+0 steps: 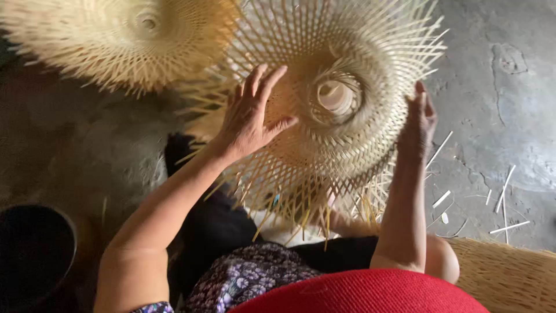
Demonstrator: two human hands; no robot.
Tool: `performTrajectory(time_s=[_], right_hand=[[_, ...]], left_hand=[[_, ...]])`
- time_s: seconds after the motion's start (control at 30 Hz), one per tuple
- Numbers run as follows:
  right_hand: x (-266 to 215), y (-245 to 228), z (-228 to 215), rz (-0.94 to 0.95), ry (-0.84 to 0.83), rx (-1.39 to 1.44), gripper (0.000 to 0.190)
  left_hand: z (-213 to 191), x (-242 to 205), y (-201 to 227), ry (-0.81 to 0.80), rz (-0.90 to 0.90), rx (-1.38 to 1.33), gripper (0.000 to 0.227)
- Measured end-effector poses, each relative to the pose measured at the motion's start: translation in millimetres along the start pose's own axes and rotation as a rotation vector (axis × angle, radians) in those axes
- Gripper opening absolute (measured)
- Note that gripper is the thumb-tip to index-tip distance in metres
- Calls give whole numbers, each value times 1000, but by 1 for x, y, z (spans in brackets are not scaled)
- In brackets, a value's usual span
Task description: The person is weaving and assembling a traditional bamboo conical hat.
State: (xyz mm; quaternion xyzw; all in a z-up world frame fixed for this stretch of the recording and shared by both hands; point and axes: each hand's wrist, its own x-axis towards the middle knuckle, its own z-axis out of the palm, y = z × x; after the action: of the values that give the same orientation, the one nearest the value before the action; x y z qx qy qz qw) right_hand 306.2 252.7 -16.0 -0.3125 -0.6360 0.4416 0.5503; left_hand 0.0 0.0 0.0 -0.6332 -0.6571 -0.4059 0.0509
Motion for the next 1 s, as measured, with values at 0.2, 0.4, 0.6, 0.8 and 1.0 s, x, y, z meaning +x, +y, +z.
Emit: performTrajectory(time_s=[0.2, 0.4, 0.6, 0.8, 1.0], right_hand=[[53, 96, -8, 112, -41, -116, 63], [84, 135, -2, 206, -19, -203, 64], [110, 203, -17, 300, -147, -432, 92], [106, 140, -16, 326, -152, -1413, 79], [69, 54, -3, -40, -483, -894, 60]], left_hand=[[99, 33, -57, -24, -18, 43, 95], [142, 39, -66, -121, -27, -77, 87], [153, 49, -58, -133, 25, -60, 85], [153, 55, -55, -183, 63, 98, 99], [180, 77, -99, -295, 109, 46, 101]])
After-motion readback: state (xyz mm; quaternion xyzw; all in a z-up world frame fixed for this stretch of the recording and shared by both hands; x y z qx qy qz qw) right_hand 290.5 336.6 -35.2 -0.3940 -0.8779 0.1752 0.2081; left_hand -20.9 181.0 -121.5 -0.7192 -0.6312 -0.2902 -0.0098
